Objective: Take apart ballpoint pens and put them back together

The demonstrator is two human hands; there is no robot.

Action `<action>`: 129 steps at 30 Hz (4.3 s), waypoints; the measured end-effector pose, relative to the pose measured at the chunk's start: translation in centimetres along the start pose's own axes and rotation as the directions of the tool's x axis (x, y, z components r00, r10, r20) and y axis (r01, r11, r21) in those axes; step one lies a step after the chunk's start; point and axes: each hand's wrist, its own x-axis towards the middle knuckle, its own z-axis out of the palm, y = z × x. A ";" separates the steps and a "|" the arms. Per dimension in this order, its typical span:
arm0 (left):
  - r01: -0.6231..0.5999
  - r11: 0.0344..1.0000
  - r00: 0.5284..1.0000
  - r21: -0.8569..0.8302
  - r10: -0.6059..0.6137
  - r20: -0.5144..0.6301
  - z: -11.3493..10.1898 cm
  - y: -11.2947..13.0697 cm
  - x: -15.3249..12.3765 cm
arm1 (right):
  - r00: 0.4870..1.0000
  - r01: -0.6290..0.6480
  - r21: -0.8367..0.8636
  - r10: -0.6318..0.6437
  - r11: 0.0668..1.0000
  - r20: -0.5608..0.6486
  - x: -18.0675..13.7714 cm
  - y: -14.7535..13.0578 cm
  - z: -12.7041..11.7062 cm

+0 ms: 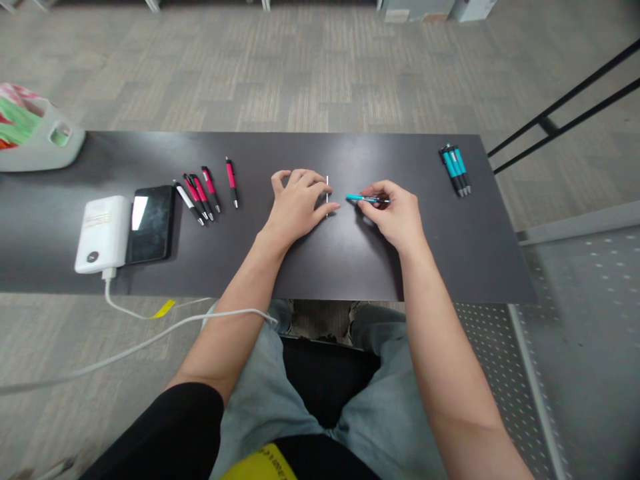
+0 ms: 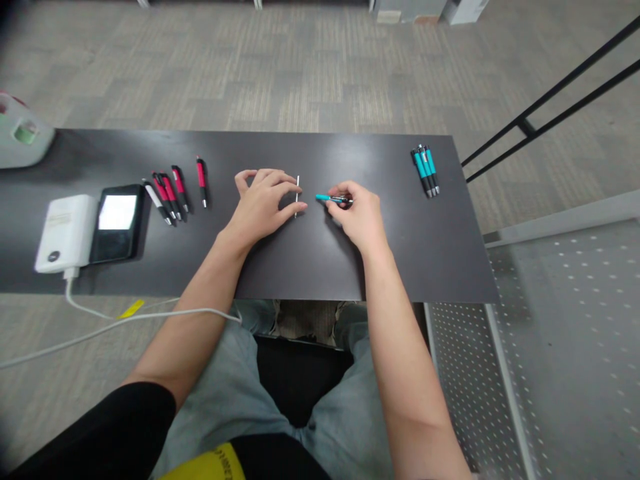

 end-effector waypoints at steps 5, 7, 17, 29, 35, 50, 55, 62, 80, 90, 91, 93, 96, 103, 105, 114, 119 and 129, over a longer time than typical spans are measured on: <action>0.005 0.998 0.999 -0.065 -0.008 -0.048 -0.1 -0.8 0.3 | 0.999 0.028 -0.012 -0.028 1.000 -0.015 -0.1 -0.1 0.0; 0.007 0.998 0.999 -0.066 -0.010 -0.049 -0.2 -0.9 0.2 | 0.999 0.042 -0.026 -0.042 0.999 -0.016 -0.1 -0.3 0.0; -0.006 0.999 1.000 -0.048 0.006 0.008 -0.2 -0.6 -0.1 | 0.989 0.146 -0.125 -0.147 0.981 -0.003 -0.4 -1.7 -0.2; -0.062 0.997 0.995 -0.051 0.066 0.075 -0.1 -0.3 -0.3 | 0.991 0.106 -0.263 -0.122 0.959 -0.045 -0.2 -0.5 -0.2; -0.093 0.993 0.991 -0.076 0.099 0.088 0.0 -0.3 -0.3 | 0.992 0.125 -0.285 -0.118 0.950 0.042 -0.2 -0.5 0.1; -0.036 0.996 0.998 -0.081 0.040 0.048 -0.1 0.3 -0.3 | 0.988 0.154 -0.214 -0.147 0.965 0.047 -0.5 -1.1 -0.1; 0.086 0.984 0.985 -0.156 -0.107 -0.133 -1.7 -1.3 0.2 | 0.991 0.138 -0.232 -0.134 0.963 0.032 -0.6 -0.6 -0.7; 0.250 0.921 0.884 -0.299 -0.343 -0.317 -5.1 -6.3 -1.0 | 0.975 0.198 -0.266 -0.163 0.943 0.148 -1.0 -0.7 -0.6; 0.301 0.924 0.893 -0.236 -0.360 -0.269 -3.3 -9.2 -1.4 | 0.992 0.064 -0.121 -0.076 0.991 -0.098 0.4 1.5 -0.8; 0.178 0.978 0.961 -0.111 -0.197 -0.193 -1.9 -1.7 -0.7 | 0.980 0.188 -0.266 -0.164 0.945 0.110 -0.8 -1.0 0.3; 0.155 0.984 0.971 -0.093 -0.169 -0.169 -1.4 -0.3 -0.5 | 0.978 0.197 -0.287 -0.168 0.937 0.124 -0.9 -1.2 0.4; 0.123 0.990 0.981 -0.070 -0.132 -0.142 -0.5 1.8 -0.1 | 0.979 0.193 -0.323 -0.159 0.927 0.129 -1.0 -1.2 0.4; 0.109 0.993 0.985 -0.049 -0.114 -0.129 0.7 2.7 0.2 | 0.987 0.150 -0.356 -0.121 0.922 0.104 -1.0 -0.7 0.3; 0.109 0.991 0.978 -0.078 -0.121 -0.171 1.8 1.3 0.3 | 0.999 0.008 -0.442 -0.024 0.897 -0.032 -0.9 -0.5 0.4; 0.116 0.988 0.979 -0.102 -0.131 -0.156 1.8 1.4 0.3 | 1.000 -0.007 -0.479 -0.007 0.878 -0.027 -1.0 -0.7 0.4; 0.094 0.993 0.979 -0.075 -0.106 -0.175 1.8 1.6 0.7 | 0.996 -0.033 -0.081 0.026 0.996 -0.081 0.1 0.2 1.2; 0.065 0.967 0.960 -0.247 -0.129 -0.250 2.0 1.0 1.2 | 0.996 -0.065 0.302 0.082 0.951 -0.045 0.9 0.9 1.5; -0.139 0.845 0.907 -0.516 -0.100 -0.409 1.6 -0.2 1.8 | 0.999 0.025 0.303 -0.013 0.953 -0.043 1.0 2.3 1.3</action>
